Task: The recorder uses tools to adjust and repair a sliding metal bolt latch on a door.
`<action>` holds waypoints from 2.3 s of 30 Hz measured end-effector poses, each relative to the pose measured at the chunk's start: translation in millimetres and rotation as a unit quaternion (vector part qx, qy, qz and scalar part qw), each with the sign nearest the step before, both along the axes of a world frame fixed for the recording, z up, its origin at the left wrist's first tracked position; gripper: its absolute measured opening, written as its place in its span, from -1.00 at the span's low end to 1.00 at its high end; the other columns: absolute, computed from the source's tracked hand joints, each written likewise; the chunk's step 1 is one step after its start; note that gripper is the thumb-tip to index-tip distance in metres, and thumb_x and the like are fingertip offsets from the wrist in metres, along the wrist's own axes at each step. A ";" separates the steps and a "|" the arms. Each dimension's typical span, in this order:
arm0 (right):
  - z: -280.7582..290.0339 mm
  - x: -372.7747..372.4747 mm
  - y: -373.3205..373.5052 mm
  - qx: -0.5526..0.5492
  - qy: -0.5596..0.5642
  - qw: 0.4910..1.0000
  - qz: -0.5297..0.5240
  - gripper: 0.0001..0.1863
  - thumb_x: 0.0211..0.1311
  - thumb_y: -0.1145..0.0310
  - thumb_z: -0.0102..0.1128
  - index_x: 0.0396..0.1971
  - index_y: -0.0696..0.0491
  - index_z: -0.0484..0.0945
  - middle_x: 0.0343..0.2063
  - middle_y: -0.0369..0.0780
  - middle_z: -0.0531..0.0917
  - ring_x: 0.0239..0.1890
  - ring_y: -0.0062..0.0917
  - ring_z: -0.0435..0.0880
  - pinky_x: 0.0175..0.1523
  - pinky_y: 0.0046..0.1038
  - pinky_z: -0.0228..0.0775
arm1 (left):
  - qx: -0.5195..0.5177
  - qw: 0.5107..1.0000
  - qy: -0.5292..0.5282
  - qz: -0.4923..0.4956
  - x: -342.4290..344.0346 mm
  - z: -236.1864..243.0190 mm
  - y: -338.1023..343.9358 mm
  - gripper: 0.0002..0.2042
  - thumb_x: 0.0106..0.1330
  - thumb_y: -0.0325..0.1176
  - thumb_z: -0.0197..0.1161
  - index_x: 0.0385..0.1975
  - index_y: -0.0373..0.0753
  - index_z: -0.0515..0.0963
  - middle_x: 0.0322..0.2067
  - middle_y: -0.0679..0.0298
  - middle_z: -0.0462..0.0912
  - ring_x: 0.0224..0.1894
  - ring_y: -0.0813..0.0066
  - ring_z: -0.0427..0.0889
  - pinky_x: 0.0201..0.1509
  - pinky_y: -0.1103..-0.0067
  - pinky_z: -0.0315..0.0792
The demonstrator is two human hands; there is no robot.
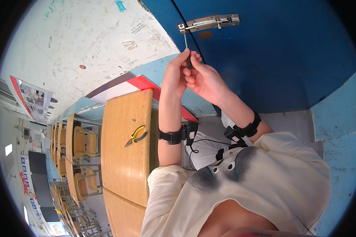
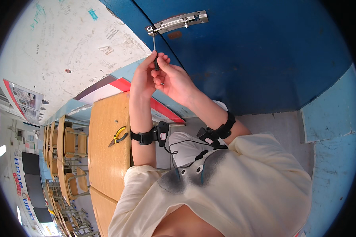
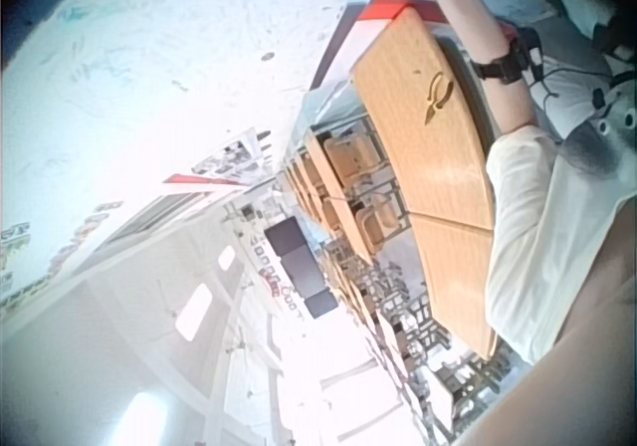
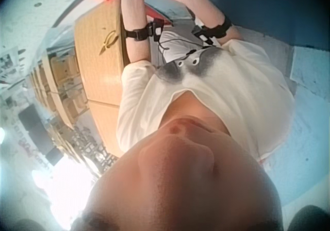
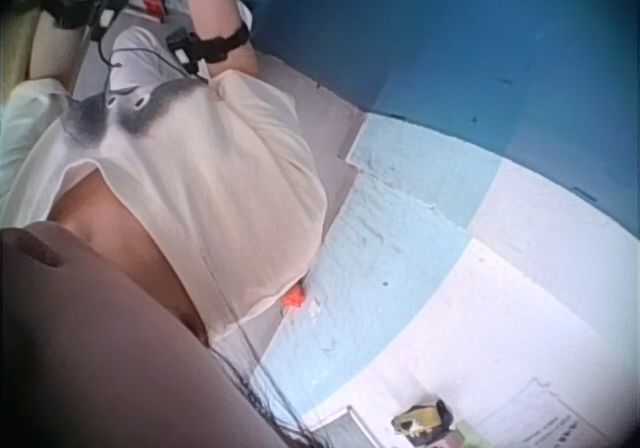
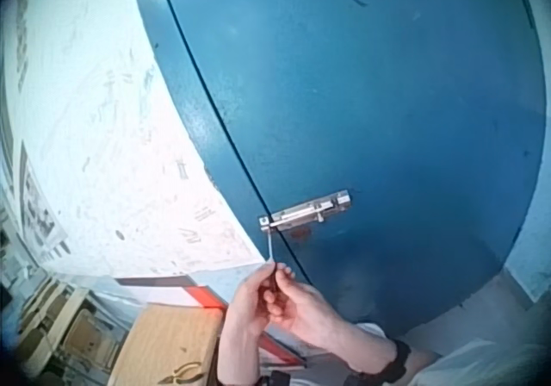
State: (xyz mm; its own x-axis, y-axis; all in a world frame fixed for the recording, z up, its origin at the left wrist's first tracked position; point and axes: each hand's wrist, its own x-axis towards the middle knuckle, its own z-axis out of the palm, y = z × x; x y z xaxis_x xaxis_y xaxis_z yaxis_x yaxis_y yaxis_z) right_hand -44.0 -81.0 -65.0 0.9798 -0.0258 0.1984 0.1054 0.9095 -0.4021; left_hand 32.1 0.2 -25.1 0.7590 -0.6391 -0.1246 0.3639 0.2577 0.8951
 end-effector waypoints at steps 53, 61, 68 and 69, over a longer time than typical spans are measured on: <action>1.8 -8.2 0.3 -0.065 0.023 0.997 -0.028 -0.72 0.40 0.15 -0.04 -0.35 0.05 0.48 -0.54 -0.37 0.49 -0.57 -0.70 0.34 -0.42 -0.63 0.17 | 0.005 1.000 -0.010 0.009 5.2 -4.9 -5.3 -0.73 0.27 -0.18 0.23 -0.38 -0.30 0.50 -0.42 0.20 0.58 -0.35 0.48 0.58 -0.34 0.60 0.49; -3.9 -9.6 -6.3 0.027 -0.021 0.999 0.024 -0.75 0.43 0.21 -0.15 -0.30 0.05 0.43 -0.64 -0.37 0.39 -0.64 -0.73 0.24 -0.49 -0.66 0.08 | -0.036 0.999 0.030 0.008 -13.5 1.4 -10.9 -0.71 0.31 -0.16 0.17 -0.32 -0.32 0.50 -0.36 0.17 0.60 -0.29 0.44 0.58 -0.24 0.60 0.49; 18.6 -20.7 -1.5 -0.060 0.038 0.997 -0.026 -0.71 0.43 0.12 -0.12 -0.30 0.03 0.43 -0.64 -0.39 0.39 -0.64 -0.75 0.26 -0.52 -0.69 0.07 | -0.041 0.999 0.031 -0.008 3.0 -3.7 -6.2 -0.77 0.27 -0.19 0.25 -0.38 -0.25 0.52 -0.39 0.26 0.60 -0.31 0.49 0.58 -0.26 0.61 0.52; 15.7 -19.9 -2.8 -0.081 0.036 0.995 -0.034 -0.68 0.41 0.08 -0.09 -0.32 0.03 0.45 -0.62 -0.39 0.42 -0.63 -0.75 0.29 -0.52 -0.68 0.09 | -0.044 0.998 0.043 -0.018 5.0 -5.1 -7.6 -0.78 0.26 -0.20 0.27 -0.42 -0.23 0.52 -0.41 0.27 0.59 -0.33 0.51 0.58 -0.28 0.62 0.52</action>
State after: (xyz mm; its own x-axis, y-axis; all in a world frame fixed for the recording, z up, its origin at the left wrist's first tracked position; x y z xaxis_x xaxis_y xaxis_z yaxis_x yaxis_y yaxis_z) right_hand -63.9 -83.8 -49.2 0.9887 -0.0669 0.1339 0.1305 0.8235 -0.5521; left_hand 37.1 -7.4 -30.1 0.7243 -0.6770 -0.1304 0.4485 0.3190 0.8349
